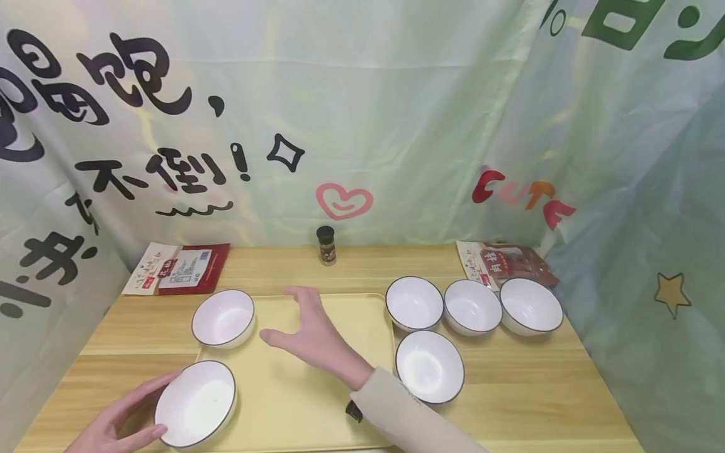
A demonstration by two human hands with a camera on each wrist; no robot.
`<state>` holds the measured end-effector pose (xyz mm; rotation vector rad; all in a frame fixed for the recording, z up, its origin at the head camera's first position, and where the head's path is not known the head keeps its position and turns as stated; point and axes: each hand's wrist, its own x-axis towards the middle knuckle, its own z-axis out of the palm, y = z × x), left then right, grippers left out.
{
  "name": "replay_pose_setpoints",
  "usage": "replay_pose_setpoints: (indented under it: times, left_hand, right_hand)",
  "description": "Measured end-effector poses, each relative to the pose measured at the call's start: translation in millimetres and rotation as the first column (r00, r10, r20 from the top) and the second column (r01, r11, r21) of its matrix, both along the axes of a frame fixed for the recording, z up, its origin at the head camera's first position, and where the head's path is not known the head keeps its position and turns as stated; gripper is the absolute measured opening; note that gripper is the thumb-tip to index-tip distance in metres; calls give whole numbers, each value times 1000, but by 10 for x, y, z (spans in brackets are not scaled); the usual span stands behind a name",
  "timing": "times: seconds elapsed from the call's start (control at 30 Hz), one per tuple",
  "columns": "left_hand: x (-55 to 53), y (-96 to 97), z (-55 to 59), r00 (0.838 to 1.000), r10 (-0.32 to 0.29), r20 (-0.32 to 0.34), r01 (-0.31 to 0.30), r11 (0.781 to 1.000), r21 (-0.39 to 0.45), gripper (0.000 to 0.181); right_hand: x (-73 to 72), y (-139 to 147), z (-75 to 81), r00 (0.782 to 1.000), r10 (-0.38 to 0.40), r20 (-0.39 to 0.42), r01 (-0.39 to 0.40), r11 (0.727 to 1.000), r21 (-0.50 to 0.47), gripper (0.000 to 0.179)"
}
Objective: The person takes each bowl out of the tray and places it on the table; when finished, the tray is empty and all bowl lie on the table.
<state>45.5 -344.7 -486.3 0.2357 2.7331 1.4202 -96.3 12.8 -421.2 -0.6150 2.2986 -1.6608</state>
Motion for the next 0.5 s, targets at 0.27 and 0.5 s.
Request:
replay_pose_setpoints:
  times: [0.27,0.5]
  left_hand:
    - [45,28,-24,999,36,31,-36,999,-20,65]
    - [56,29,-77,996,35,80,-35,999,5,73]
  right_hand:
    - [-119,-338,-107,996,73,45,-74,997,18,94]
    - [-243,-641,-194,995,90,45,-91,995,34,111]
